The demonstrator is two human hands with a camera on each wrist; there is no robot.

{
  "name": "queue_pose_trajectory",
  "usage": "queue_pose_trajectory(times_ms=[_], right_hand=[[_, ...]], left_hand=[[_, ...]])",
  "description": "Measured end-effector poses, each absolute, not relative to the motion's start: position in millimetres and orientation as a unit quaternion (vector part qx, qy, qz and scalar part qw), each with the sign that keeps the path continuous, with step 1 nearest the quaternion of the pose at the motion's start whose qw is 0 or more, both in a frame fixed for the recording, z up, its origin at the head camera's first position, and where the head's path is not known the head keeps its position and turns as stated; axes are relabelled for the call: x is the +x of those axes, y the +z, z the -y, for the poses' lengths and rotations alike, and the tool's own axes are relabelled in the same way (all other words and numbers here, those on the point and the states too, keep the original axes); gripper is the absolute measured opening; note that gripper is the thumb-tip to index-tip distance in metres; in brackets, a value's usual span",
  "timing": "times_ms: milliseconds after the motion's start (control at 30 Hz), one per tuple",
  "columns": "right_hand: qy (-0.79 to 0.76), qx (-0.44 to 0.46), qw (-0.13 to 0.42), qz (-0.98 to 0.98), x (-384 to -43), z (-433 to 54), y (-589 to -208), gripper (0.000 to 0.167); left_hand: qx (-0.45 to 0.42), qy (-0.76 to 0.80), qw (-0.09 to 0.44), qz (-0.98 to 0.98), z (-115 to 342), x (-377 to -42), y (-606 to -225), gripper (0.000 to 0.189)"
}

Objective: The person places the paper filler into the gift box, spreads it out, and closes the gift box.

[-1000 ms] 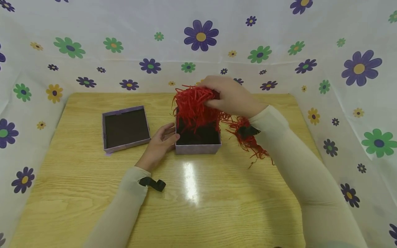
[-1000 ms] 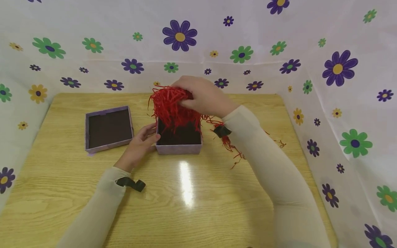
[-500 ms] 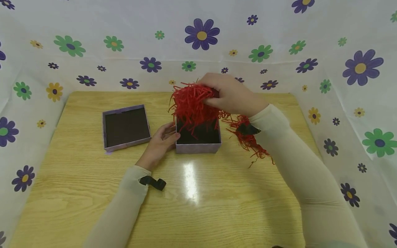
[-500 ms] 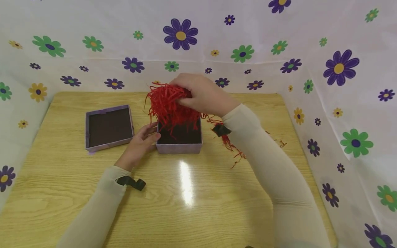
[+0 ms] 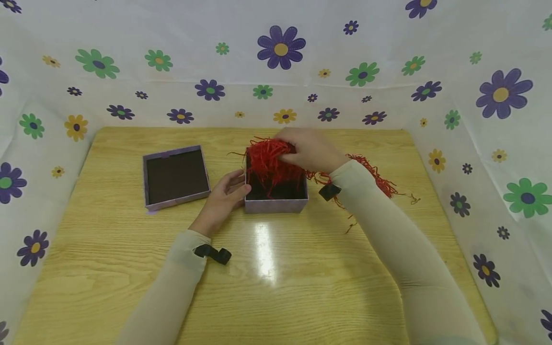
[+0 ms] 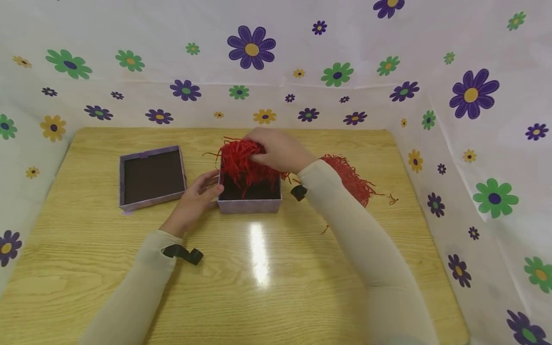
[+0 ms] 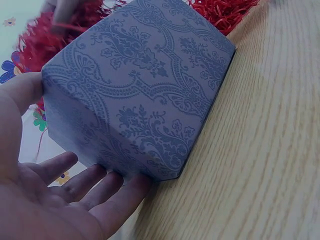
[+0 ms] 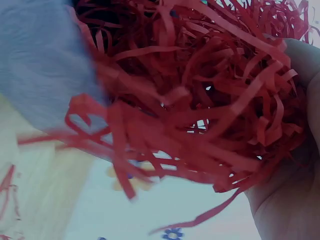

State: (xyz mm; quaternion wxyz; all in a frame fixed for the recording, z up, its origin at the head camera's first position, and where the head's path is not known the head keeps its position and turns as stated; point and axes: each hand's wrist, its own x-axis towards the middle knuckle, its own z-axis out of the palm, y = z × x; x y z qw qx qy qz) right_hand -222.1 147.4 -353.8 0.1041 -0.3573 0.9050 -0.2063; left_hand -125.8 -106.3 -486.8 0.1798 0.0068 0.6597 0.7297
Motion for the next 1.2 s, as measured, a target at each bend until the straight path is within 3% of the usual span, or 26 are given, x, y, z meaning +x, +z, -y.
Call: queue_pose_trajectory(times_ms=[533,1200], right_hand=[[-0.147,-0.394,0.174,-0.89,-214.6,-127.5,-412.6,0.04],[-0.102,-0.398,0.241,-0.88,-205.9,-101.3,-439.3,0.042]], left_hand=[[0.005,0.719,0.188,-0.669,106.1,-126.9,-486.8,0.075],[0.005,0.73,0.182,-0.659,105.8,-124.9,-485.1,0.072]])
